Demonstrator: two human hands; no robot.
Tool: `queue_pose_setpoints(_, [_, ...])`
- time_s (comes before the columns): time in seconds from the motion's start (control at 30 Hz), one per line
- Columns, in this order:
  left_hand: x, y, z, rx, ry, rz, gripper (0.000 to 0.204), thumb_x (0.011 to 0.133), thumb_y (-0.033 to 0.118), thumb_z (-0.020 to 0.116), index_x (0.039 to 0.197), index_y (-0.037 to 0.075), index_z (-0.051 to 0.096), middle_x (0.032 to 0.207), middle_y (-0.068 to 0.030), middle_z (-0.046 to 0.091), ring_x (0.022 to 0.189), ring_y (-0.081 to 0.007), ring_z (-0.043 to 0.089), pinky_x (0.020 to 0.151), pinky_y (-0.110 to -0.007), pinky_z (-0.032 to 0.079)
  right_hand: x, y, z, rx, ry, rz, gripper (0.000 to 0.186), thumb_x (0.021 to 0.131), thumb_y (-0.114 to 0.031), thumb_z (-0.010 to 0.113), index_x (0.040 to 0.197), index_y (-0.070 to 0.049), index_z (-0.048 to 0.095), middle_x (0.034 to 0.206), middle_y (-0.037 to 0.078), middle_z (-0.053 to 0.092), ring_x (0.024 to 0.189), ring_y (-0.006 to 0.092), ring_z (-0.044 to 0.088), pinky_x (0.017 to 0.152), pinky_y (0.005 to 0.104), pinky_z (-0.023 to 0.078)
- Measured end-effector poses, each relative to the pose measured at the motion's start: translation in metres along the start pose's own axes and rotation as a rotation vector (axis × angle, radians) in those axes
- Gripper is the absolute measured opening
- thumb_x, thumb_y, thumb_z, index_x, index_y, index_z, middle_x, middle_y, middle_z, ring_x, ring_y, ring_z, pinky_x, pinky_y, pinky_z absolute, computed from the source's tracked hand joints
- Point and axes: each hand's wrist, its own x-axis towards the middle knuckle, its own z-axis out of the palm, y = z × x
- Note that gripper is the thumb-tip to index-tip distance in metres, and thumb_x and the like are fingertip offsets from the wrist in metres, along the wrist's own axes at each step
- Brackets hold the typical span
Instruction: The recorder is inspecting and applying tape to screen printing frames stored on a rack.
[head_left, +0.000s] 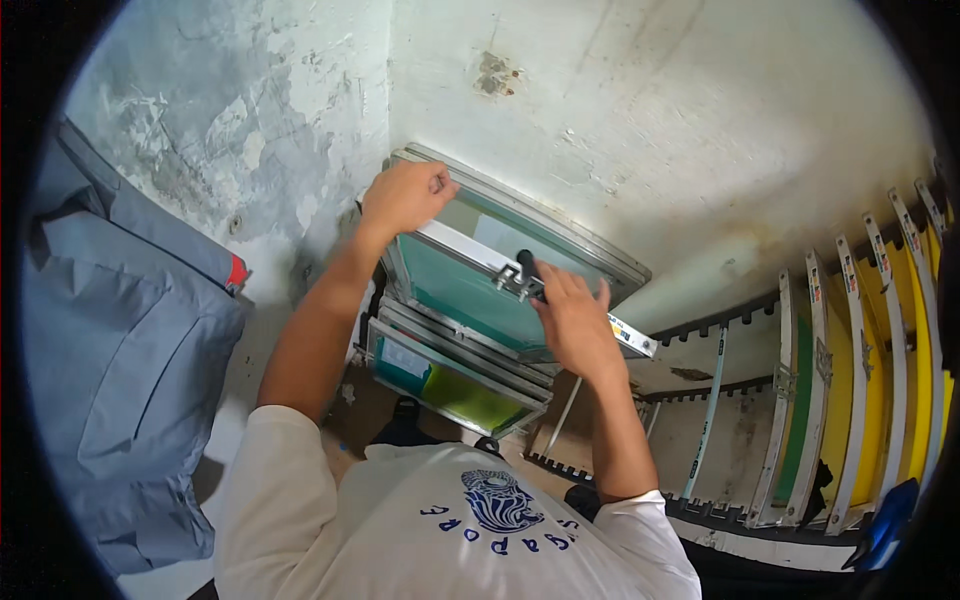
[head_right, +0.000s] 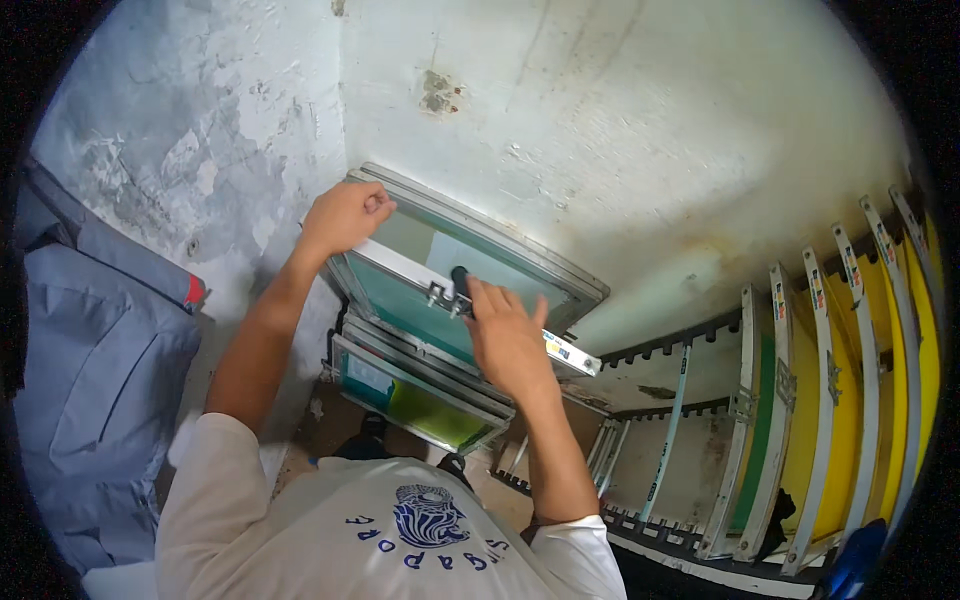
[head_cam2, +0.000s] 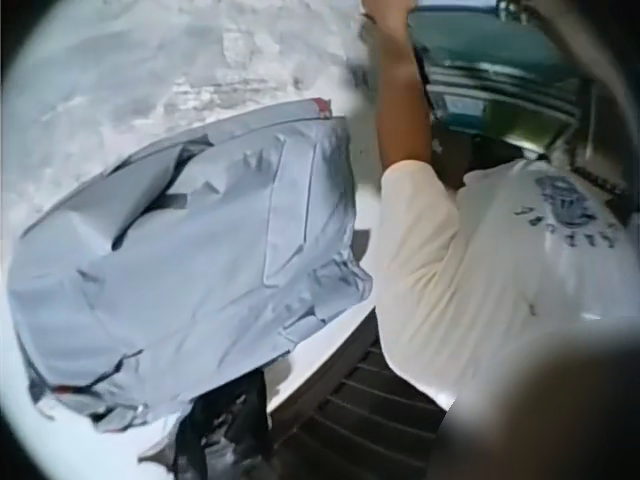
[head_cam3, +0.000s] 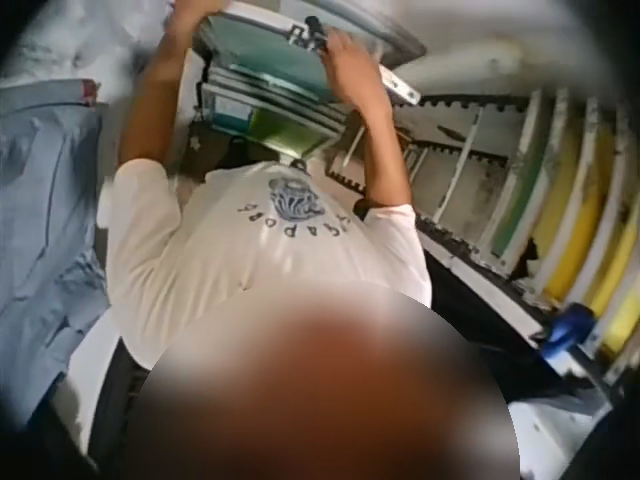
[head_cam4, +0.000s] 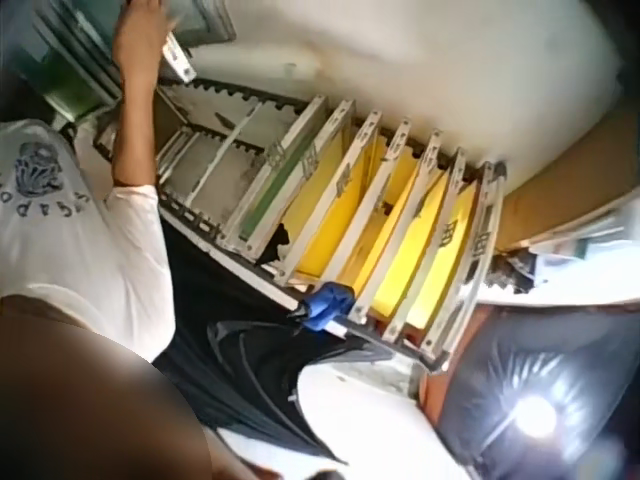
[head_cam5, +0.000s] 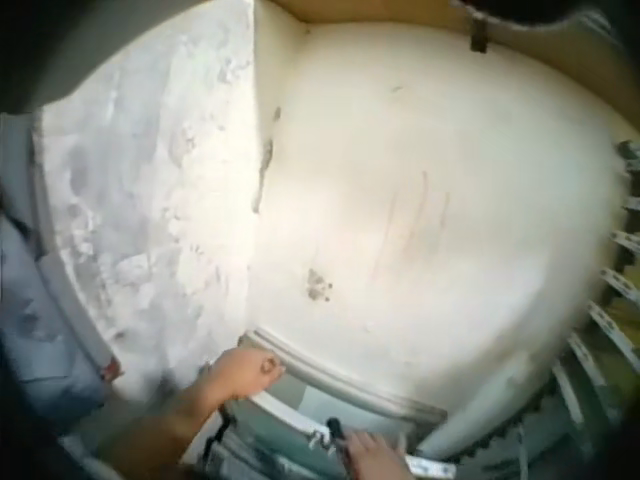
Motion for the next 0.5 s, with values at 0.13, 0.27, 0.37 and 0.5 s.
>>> queue_pose_setpoints(0.13, [-0.005, 0.003, -0.006, -0.048, -0.017, 0.034, 0.028, 0.094, 0.040, 0.069, 0.098, 0.013, 0.075, 0.080, -0.0081, 0.073, 0.076, -0.0329, 0.070, 0.068, -0.044, 0.054, 0.010, 0.008, -0.011, 0.232, -0.080, -0.068, 0.066, 0.095, -0.005, 0.067, 0.157, -0.016, 0.045, 0.156, 0.013, 0.052, 0.141, 0.0425, 0.048, 0.117, 0.0525, 0.039])
queue_pose_setpoints(0.27, [-0.004, 0.005, -0.011, -0.036, -0.090, 0.033, 0.029, 0.096, 0.041, 0.067, 0.102, 0.014, 0.075, 0.091, -0.0099, 0.077, 0.087, -0.0357, 0.074, 0.079, -0.049, 0.058, -0.012, 0.039, -0.042, 0.387, -0.190, -0.012, 0.066, 0.087, 0.006, 0.069, 0.149, -0.017, 0.058, 0.156, 0.012, 0.053, 0.147, 0.0419, 0.044, 0.125, 0.0503, 0.033])
queue_pose_setpoints(0.37, [-0.001, 0.005, -0.009, -0.016, -0.128, 0.058, 0.028, 0.096, 0.040, 0.066, 0.102, 0.014, 0.075, 0.092, -0.0104, 0.078, 0.088, -0.0365, 0.074, 0.079, -0.048, 0.058, -0.011, 0.045, -0.048, 0.499, -0.238, 0.067, 0.070, 0.084, 0.017, 0.060, 0.147, -0.015, 0.060, 0.154, 0.013, 0.056, 0.146, 0.0381, 0.047, 0.127, 0.0478, 0.031])
queue_pose_setpoints(0.5, [0.000, 0.005, -0.007, -0.030, -0.071, 0.078, 0.028, 0.096, 0.039, 0.067, 0.098, 0.012, 0.074, 0.084, -0.0104, 0.076, 0.081, -0.0355, 0.072, 0.071, -0.048, 0.056, 0.037, 0.039, -0.040, 0.619, -0.400, 0.070, 0.070, 0.083, 0.017, 0.054, 0.146, -0.013, 0.061, 0.149, 0.016, 0.061, 0.138, 0.0319, 0.058, 0.119, 0.0357, 0.040])
